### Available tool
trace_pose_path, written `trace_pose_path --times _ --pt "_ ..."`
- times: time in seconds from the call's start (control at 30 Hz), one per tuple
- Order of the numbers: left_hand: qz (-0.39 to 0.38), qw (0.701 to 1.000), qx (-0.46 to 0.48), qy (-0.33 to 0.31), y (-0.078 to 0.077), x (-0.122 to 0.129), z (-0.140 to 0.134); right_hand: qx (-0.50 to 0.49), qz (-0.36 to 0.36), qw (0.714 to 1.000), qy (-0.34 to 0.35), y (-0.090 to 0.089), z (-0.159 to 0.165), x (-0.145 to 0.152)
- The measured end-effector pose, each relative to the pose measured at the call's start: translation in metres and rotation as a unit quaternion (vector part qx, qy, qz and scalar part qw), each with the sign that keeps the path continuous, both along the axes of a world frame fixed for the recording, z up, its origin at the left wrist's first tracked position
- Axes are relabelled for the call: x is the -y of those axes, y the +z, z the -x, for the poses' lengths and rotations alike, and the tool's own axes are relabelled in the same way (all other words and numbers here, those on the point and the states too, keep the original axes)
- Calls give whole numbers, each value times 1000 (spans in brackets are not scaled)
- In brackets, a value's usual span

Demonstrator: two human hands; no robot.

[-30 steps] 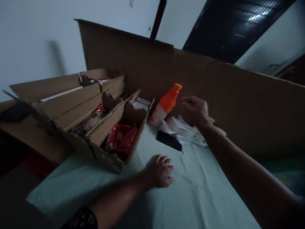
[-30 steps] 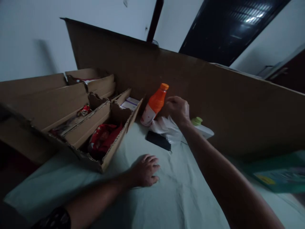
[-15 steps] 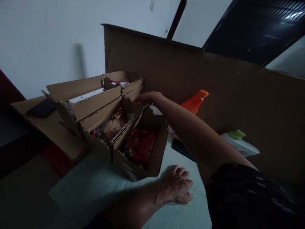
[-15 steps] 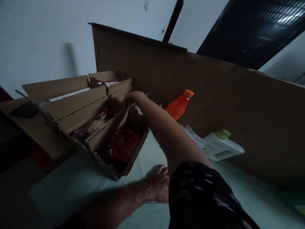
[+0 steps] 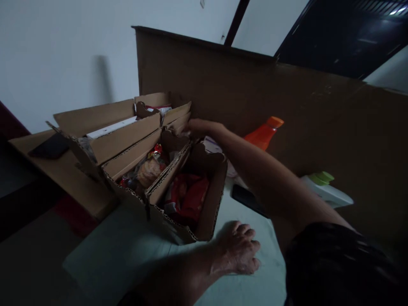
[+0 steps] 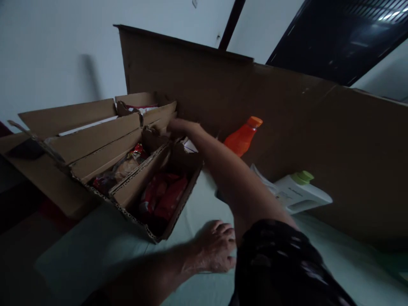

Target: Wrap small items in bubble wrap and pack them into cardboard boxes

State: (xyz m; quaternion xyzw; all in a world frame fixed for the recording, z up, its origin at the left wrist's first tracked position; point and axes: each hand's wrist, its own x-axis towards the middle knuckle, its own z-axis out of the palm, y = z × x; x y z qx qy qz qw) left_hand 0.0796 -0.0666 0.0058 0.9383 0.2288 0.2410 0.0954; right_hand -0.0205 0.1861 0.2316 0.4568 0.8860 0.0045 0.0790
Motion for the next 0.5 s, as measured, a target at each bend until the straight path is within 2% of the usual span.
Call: trace_pose_path --times 0.1,0.17,0.2,0.27,0.37,0.43,0.5 --pt "19 1000 1 4 1 3 1 -109 -29 994 -13 37 -47 22" --pt "37 999 -4 6 1 5 0 -236 -53 970 -37 50 -92 49" --pt "45 999 -6 7 0 6 0 -290 -66 953 -56 52 -117 65" --pt "58 998 -7 6 -3 7 -1 -360 -100 921 -108 43 -166 101" --pt "73 997 -7 7 -5 10 -3 -403 -183 873 -207 9 -237 146" --pt "83 996 -19 13 -5 12 -3 -367 -251 851 -278 -16 -276 163" --pt "88 996 -32 12 -2 13 -2 -290 -310 839 -341 -35 -306 171"
